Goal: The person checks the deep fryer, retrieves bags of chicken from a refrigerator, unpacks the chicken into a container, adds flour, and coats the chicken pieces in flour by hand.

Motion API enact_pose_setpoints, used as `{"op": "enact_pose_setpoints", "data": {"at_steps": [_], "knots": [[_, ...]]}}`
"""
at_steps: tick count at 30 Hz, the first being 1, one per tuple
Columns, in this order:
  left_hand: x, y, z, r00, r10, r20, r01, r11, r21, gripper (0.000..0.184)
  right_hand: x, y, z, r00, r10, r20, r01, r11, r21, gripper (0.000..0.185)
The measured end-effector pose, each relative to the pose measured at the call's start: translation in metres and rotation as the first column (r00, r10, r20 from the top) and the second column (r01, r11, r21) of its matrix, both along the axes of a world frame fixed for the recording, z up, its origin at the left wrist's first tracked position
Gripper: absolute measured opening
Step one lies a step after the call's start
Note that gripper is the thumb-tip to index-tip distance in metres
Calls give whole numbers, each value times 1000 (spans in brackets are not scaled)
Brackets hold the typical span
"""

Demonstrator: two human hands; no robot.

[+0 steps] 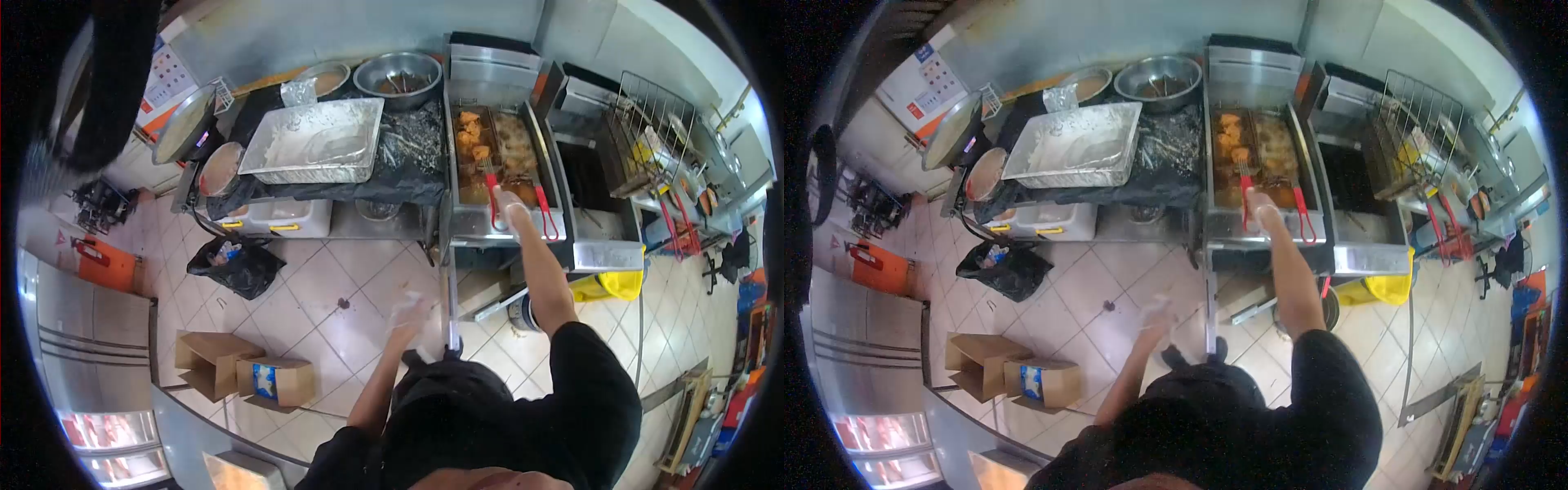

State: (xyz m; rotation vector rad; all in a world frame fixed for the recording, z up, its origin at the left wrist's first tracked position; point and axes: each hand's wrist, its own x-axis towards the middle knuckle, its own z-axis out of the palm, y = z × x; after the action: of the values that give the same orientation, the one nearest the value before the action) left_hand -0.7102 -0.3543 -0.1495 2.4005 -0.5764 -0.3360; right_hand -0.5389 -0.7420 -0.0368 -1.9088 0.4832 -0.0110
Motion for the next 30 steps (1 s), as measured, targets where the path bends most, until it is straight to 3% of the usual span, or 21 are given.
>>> {"op": "enact_pose_setpoints", "data": {"at_steps": [1, 3, 4, 5, 8, 9, 10, 11, 12, 13, 14, 15, 17, 18, 19, 20, 23, 24, 25, 28, 30], "knots": [[-15, 28, -1, 964, 82, -251, -100, 993, -57, 33, -24, 0, -13, 975, 9, 222, 36, 980, -196, 39], [-49, 70, 32, 762, 271, -588, -412, 904, -118, 37, -90, -22, -46, 953, -122, 276, 115, 992, 44, 33], [-67, 83, 71, 639, 347, -687, -589, 795, -147, 39, -144, -43, -83, 972, -227, 55, 177, 871, 458, 34], [-74, 93, 87, 483, 394, -782, -712, 697, -88, 40, -199, -43, -79, 940, -317, -124, 335, 797, 503, 30], [-89, 107, 79, 352, 429, -832, -803, 595, -33, 39, -363, -41, -72, 744, -514, -427, 614, 779, 131, 26], [-88, 101, 85, 396, 412, -821, -775, 629, -58, 38, -419, -69, -122, 843, -356, -403, 362, 930, -66, 29], [-84, 94, 95, 442, 394, -806, -746, 661, -86, 38, -461, -82, -144, 897, -216, -385, 103, 951, -293, 33], [-77, 85, 102, 488, 377, -787, -715, 689, -114, 38, -476, -106, -173, 872, -333, -357, 253, 934, -253, 33], [-71, 76, 106, 513, 368, -776, -694, 710, -122, 38, -465, -103, -148, 833, -450, -322, 402, 892, -208, 34], [-63, 64, 109, 537, 357, -764, -672, 728, -132, 38, -443, -111, -122, 756, -601, -261, 621, 784, -5, 34], [-59, 53, 111, 562, 344, -752, -650, 746, -145, 37, -393, -109, -64, 825, -429, -368, 266, 869, -416, 34], [-57, 41, 111, 570, 345, -746, -673, 717, -183, 37, -342, -115, -26, 795, -293, -530, -193, 707, -680, 33], [-59, 16, 115, 575, 356, -737, -725, 639, -256, 36, -270, -137, -12, 849, -209, -485, -247, 653, -716, 35], [-62, 2, 119, 526, 416, -742, -752, 635, -176, 35, -243, -146, -13, 908, -254, -333, 230, 967, -111, 32], [-62, -14, 125, 474, 477, -740, -778, 621, -97, 35, -212, -152, -6, 888, -385, -252, 453, 639, 621, 30], [-64, -31, 128, 417, 539, -732, -801, 598, -16, 34, -176, -157, 1, 913, -317, -257, 406, 636, 656, 25], [-85, -75, 129, 440, 470, -765, -853, 486, -192, 32, -100, -149, 17, 951, -102, -292, 298, 554, 777, 15], [-91, -87, 127, 587, 381, -714, -764, 552, -333, 30, -86, -153, 12, 955, -25, -297, 267, 514, 815, 15], [-90, -103, 120, 600, 432, -673, -730, 640, -240, 30, -75, -155, 6, 954, 51, -294, 236, 474, 848, 15], [-66, -167, 128, 742, 414, -527, -547, 829, -118, 27, -52, -151, -7, 968, -74, -239, 248, 402, 882, 26], [-52, -209, 146, 872, 306, -382, -393, 903, -173, 25, -44, -148, -7, 985, -56, -165, 159, 668, 727, 28]]}}
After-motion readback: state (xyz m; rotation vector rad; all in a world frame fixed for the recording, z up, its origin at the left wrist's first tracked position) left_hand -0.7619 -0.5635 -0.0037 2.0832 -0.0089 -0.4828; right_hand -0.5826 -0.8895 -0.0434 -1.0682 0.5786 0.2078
